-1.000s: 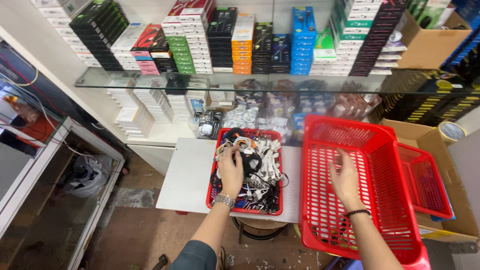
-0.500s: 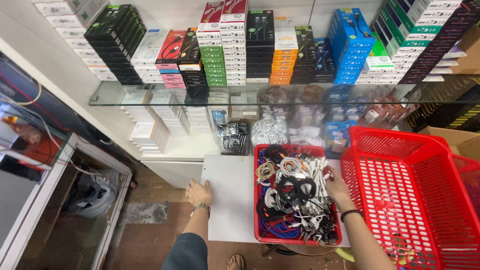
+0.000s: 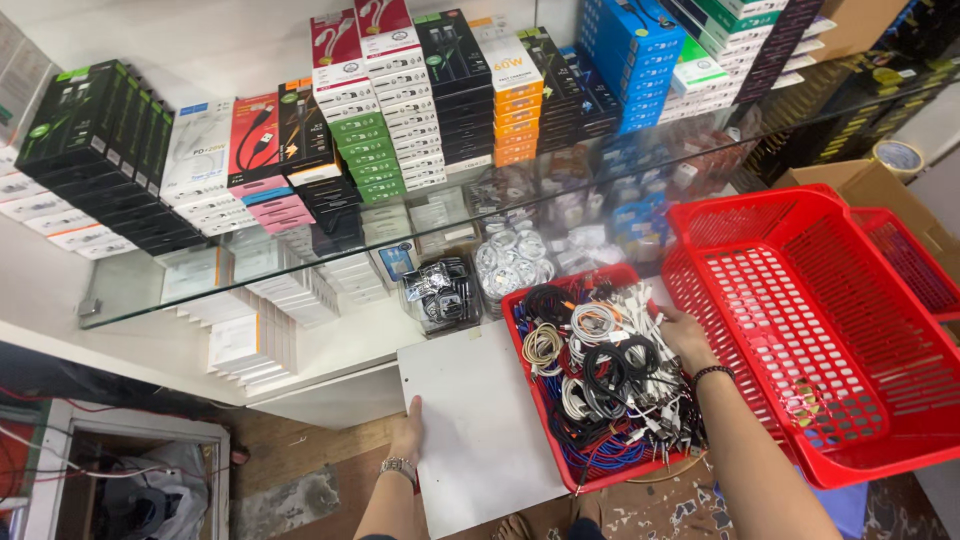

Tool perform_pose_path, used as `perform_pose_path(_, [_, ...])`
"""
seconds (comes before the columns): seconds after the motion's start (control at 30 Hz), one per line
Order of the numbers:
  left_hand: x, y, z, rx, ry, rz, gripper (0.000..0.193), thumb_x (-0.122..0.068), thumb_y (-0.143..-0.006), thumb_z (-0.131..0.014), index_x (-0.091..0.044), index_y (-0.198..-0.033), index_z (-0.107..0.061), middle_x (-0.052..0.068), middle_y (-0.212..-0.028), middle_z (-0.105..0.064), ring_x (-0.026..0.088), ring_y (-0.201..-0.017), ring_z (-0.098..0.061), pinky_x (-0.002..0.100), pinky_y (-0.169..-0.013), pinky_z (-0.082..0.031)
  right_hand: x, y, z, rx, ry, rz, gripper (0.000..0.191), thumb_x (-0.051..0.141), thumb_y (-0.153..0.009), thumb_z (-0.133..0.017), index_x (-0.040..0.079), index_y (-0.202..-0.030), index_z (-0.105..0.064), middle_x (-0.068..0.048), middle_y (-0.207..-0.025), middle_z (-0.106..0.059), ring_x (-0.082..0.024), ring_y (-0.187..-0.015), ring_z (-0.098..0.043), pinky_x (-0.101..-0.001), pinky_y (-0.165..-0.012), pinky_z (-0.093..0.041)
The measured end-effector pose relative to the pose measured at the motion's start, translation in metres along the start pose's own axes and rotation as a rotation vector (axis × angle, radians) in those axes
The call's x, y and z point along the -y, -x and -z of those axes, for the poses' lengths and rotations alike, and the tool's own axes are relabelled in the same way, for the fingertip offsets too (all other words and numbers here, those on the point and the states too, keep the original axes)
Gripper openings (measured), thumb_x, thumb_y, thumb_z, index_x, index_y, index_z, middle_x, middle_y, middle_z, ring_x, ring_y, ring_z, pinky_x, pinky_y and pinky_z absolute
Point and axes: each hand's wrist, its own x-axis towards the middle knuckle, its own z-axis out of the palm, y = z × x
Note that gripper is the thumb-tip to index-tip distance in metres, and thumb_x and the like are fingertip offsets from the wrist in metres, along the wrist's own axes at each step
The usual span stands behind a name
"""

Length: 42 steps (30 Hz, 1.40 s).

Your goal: The person coils charging cables and places them into a red plastic basket, then moves the basket aside. They wipe a glass shelf with a red cloth, take phone accessory boxes from the shelf, wipe each box with the cloth, and stack the boxes back on the shelf.

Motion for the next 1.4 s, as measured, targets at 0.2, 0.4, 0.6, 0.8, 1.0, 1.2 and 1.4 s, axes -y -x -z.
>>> perform_pose_path(0.2, [0.032,-0.010,0.021,-0.073,-0.032,0.022,0.085,-0.064,-0.090,-0.061,0.008,-0.135,-0.061,0.024,-0.134,-0.066,0.033,-0.123,-0.063,0.042,-0.103,-0.048,-0.007,0.018,-0.038,0.013,0.041,0.026,0.046,0.017,-0.088,-0.061,0.015,-0.133,-0.073,-0.018,-0.106,-0.079,-0.024,-0.097,-0.076,-0.0353,-0.086,-0.056])
perform_pose_path(0.4, [0.035,-0.037,0.072,-0.141,-0.130,0.111,0.097,-0.070,-0.091,-0.062,0.018,-0.131,-0.061,0.028,-0.130,-0.067,0.036,-0.119,-0.065,0.043,-0.099,-0.051,0.019,0.055,-0.086,0.010,0.191,-0.046,0.042,0.030,-0.090,-0.067,0.020,-0.130,-0.071,-0.021,-0.111,-0.075,-0.030,-0.106,-0.072,-0.0405,-0.093,-0.054])
perform_pose_path(0.6, [0.028,-0.057,0.094,-0.115,-0.077,0.087,0.099,-0.068,-0.089,-0.066,0.022,-0.131,-0.058,0.029,-0.130,-0.067,0.037,-0.118,-0.065,0.047,-0.097,-0.052,0.018,0.062,-0.123,0.043,0.359,-0.033,0.043,0.028,-0.093,-0.056,0.024,-0.134,-0.067,-0.024,-0.117,-0.071,-0.038,-0.112,-0.068,-0.0455,-0.097,-0.052])
perform_pose_path(0.8, [0.007,-0.057,0.060,-0.384,-0.603,-0.021,0.071,-0.054,-0.089,-0.069,0.002,-0.133,-0.061,0.025,-0.129,-0.065,0.039,-0.119,-0.060,0.049,-0.099,-0.048,-0.010,0.034,-0.125,0.147,0.348,0.044,0.045,0.031,-0.094,-0.056,0.017,-0.135,-0.065,-0.024,-0.117,-0.072,-0.036,-0.111,-0.069,-0.0424,-0.096,-0.052])
perform_pose_path(1.0, [-0.027,-0.036,-0.032,0.064,-0.199,-0.475,0.044,-0.042,-0.100,-0.051,-0.006,-0.118,-0.067,0.018,-0.096,-0.081,0.031,-0.083,-0.077,0.045,-0.078,-0.060,-0.022,-0.001,-0.094,0.379,0.028,-0.112,0.043,0.032,-0.096,-0.059,0.006,-0.129,-0.068,-0.013,-0.101,-0.077,-0.024,-0.086,-0.072,-0.0399,-0.075,-0.058])
perform_pose_path(1.2, [-0.002,-0.003,-0.106,0.066,-0.464,-0.448,0.059,-0.049,-0.103,-0.039,-0.003,-0.131,-0.063,0.027,-0.110,-0.073,0.042,-0.102,-0.070,0.047,-0.090,-0.055,-0.051,0.002,-0.083,0.435,0.069,0.073,0.039,0.030,-0.103,-0.052,0.013,-0.135,-0.067,-0.013,-0.102,-0.077,-0.018,-0.083,-0.068,-0.0331,-0.075,-0.056])
perform_pose_path(1.4, [-0.004,0.023,-0.139,-0.125,-0.500,-0.516,0.055,-0.047,-0.101,-0.045,-0.001,-0.125,-0.065,0.030,-0.109,-0.071,0.045,-0.106,-0.067,0.049,-0.093,-0.052,-0.078,0.002,-0.061,0.444,-0.375,-0.042,0.042,0.021,-0.102,-0.054,0.009,-0.140,-0.064,-0.007,-0.119,-0.077,-0.013,-0.103,-0.067,-0.0277,-0.090,-0.052])
